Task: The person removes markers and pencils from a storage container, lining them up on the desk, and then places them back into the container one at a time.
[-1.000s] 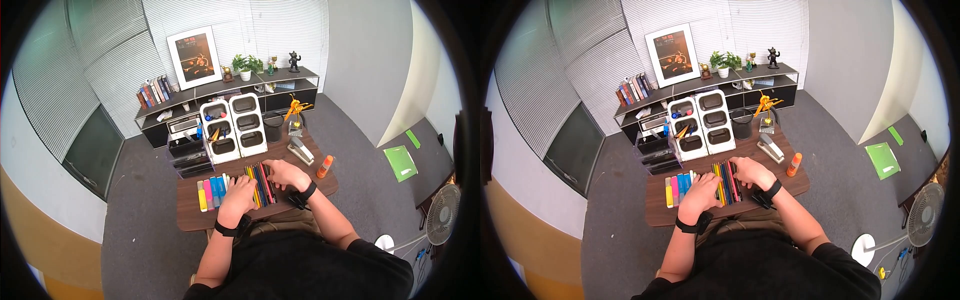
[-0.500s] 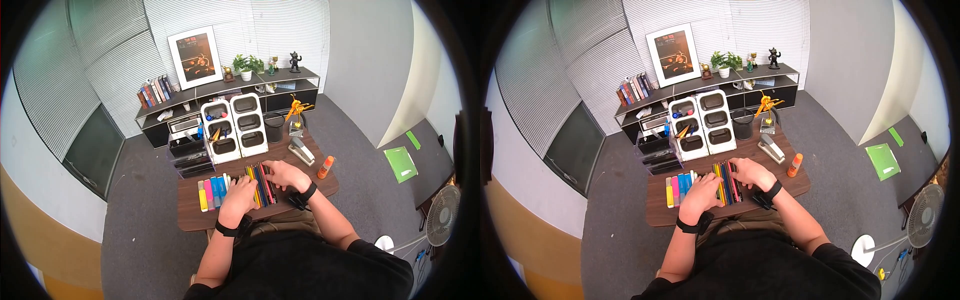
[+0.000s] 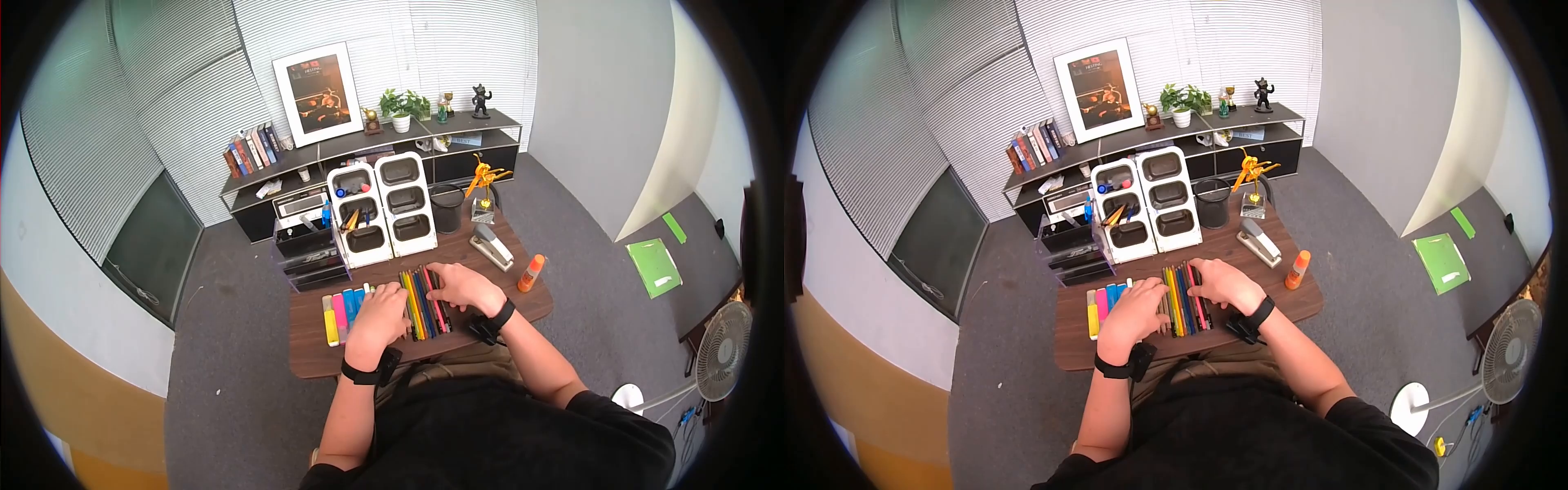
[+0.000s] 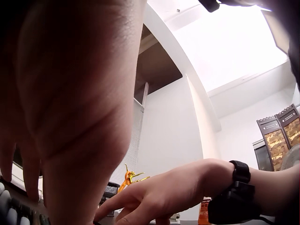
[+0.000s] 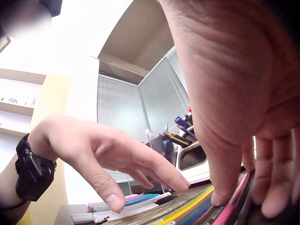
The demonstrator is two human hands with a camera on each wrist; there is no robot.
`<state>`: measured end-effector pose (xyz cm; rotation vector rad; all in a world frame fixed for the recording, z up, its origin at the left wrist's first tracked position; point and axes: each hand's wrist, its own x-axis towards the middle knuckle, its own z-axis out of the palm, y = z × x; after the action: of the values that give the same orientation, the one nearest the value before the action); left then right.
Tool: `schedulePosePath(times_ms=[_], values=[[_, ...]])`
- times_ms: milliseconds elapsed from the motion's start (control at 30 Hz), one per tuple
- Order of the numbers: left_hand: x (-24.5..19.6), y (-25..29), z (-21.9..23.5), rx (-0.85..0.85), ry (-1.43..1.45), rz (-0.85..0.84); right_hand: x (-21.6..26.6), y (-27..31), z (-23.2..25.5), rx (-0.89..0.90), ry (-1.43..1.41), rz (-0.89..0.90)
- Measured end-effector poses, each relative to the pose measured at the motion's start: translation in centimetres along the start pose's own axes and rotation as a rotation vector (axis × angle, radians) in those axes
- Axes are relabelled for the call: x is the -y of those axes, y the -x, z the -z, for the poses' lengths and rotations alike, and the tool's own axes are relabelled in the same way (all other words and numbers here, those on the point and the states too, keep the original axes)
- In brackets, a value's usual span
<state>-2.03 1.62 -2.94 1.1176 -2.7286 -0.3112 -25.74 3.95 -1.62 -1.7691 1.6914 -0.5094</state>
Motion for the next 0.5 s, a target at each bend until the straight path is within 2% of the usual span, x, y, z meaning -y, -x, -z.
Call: schedulePosePath(times_ms=[300, 367, 500], values=[[1.1, -0.5, -1.4, -0.021, 0.024, -0.027, -0.3, 0.0, -0.3, -0.032, 0.097, 0.027], [1.0, -0.5, -1.5, -0.039, 0.032, -0.026, -2.8, -1.3, -1.6, -0.278, 0.289, 0.221], [0.9, -0.5, -1.8, -0.065, 0.019, -0.035, -0.5, -0.7, -0.8, -0.382, 0.367, 0.227]])
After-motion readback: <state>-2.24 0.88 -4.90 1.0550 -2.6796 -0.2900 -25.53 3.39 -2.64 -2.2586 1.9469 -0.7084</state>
